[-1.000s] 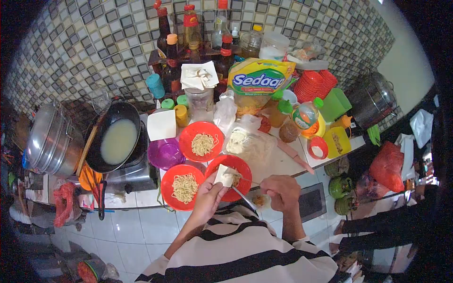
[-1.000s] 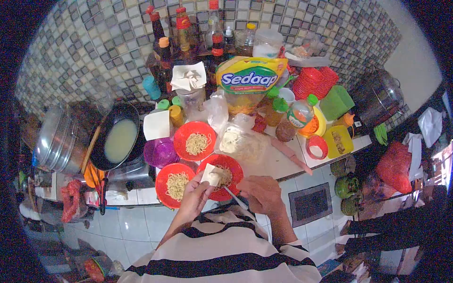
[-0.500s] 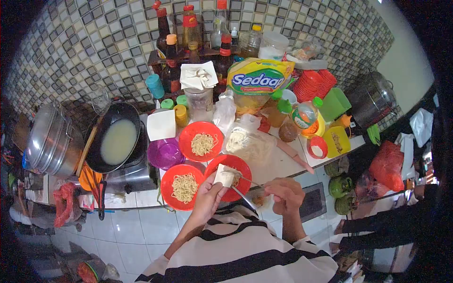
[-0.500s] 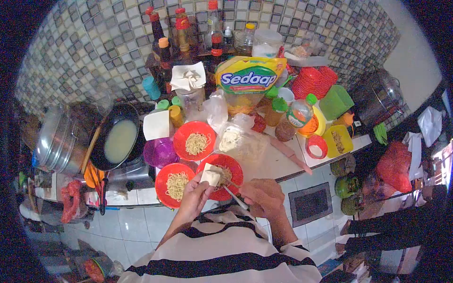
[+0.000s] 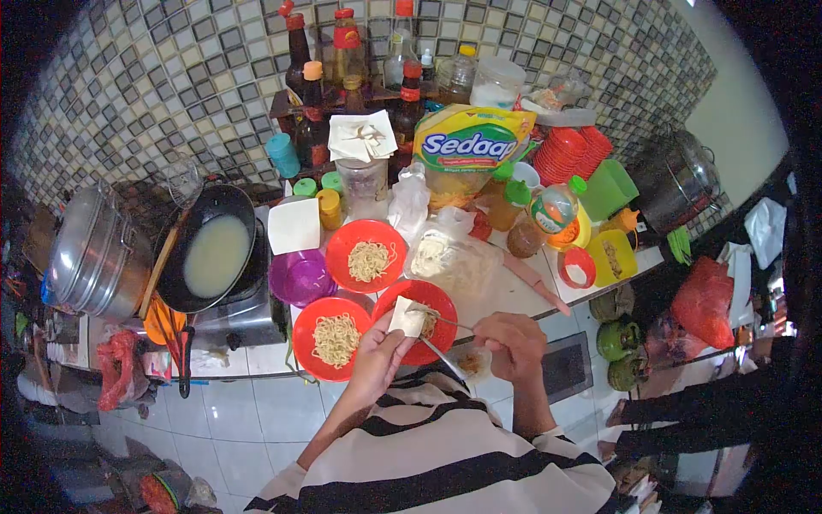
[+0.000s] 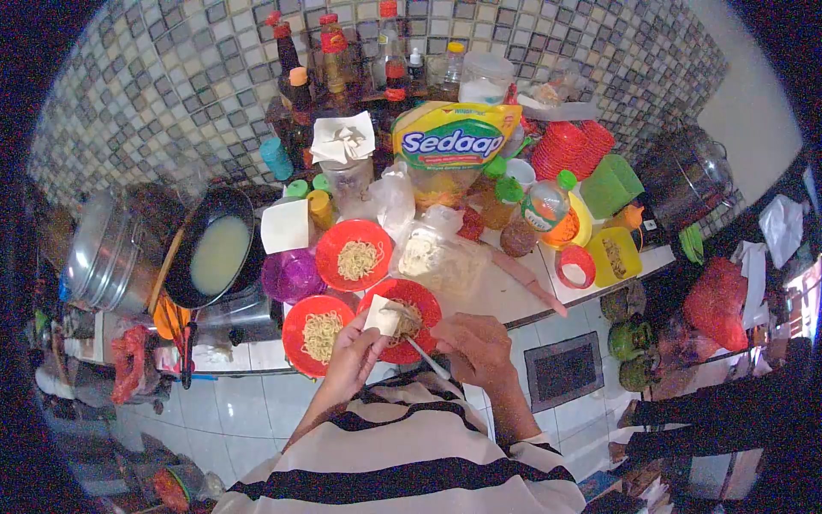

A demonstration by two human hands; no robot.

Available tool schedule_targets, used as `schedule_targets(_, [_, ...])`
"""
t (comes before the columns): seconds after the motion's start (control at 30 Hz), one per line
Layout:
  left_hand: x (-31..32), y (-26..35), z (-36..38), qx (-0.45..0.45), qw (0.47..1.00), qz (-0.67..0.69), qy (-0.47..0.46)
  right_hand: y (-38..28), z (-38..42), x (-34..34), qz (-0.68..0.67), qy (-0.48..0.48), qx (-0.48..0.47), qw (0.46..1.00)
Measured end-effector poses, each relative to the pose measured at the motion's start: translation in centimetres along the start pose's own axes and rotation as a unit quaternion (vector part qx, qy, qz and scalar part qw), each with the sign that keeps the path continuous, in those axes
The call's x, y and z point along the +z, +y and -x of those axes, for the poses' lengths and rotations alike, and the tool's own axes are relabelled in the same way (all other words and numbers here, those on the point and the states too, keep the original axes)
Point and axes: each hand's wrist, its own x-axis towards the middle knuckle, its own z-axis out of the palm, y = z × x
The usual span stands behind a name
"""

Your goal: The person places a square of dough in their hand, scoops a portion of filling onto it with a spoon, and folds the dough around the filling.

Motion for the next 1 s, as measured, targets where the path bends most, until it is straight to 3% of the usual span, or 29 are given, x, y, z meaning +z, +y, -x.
schedule_targets(0.07, [-0.3,-0.3,-0.1,0.000,1.000,0.001,0.003,0.1,0.0,0.1,0.012,-0.004,0.000,1.000])
schedule_targets(0.13, [-0.6,-0.5,-0.2,0.000,1.000,0.001,0.007,0.1,0.2,-0.1,-0.042,0.058,0.117,0.991])
schedule_targets(0.17, [-0.7,-0.6,-0.2,0.006,1.000,0.000,0.006,0.2,0.2,0.0,-0.041,0.058,0.118,0.990])
schedule_targets(0.23, [-0.7,-0.6,-0.3,0.013,1.000,-0.001,0.005,0.7,-0.1,0.2,-0.121,0.173,0.214,0.954])
schedule_targets(0.27, [-0.7,-0.6,-0.4,0.011,1.000,0.009,0.007,1.1,-0.3,0.3,-0.122,0.173,0.214,0.954])
schedule_targets(0.33, [-0.7,-0.5,-0.4,0.010,1.000,0.019,0.009,1.9,-0.8,0.4,-0.187,0.292,0.278,0.896])
schedule_targets(0.43, [-0.7,-0.4,-0.3,0.001,1.000,0.007,0.014,3.5,-0.9,-0.3,-0.187,0.331,0.352,0.855])
schedule_targets(0.67, [-0.7,-0.5,-0.5,0.008,1.000,-0.002,0.019,10.2,3.5,0.5,-0.043,0.304,0.312,0.899])
schedule_targets(0.73, [-0.7,-0.5,-0.5,0.010,1.000,0.006,0.022,11.6,5.6,1.2,0.125,0.238,0.284,0.920])
schedule_targets(0.87, [-0.9,-0.5,-0.6,0.013,1.000,0.012,0.013,12.2,6.5,2.5,0.101,0.244,0.263,0.928])
schedule_targets(1.0, [-0.8,-0.5,-0.6,0.012,1.000,0.007,0.011,12.5,6.4,2.8,0.076,0.253,0.306,0.914])
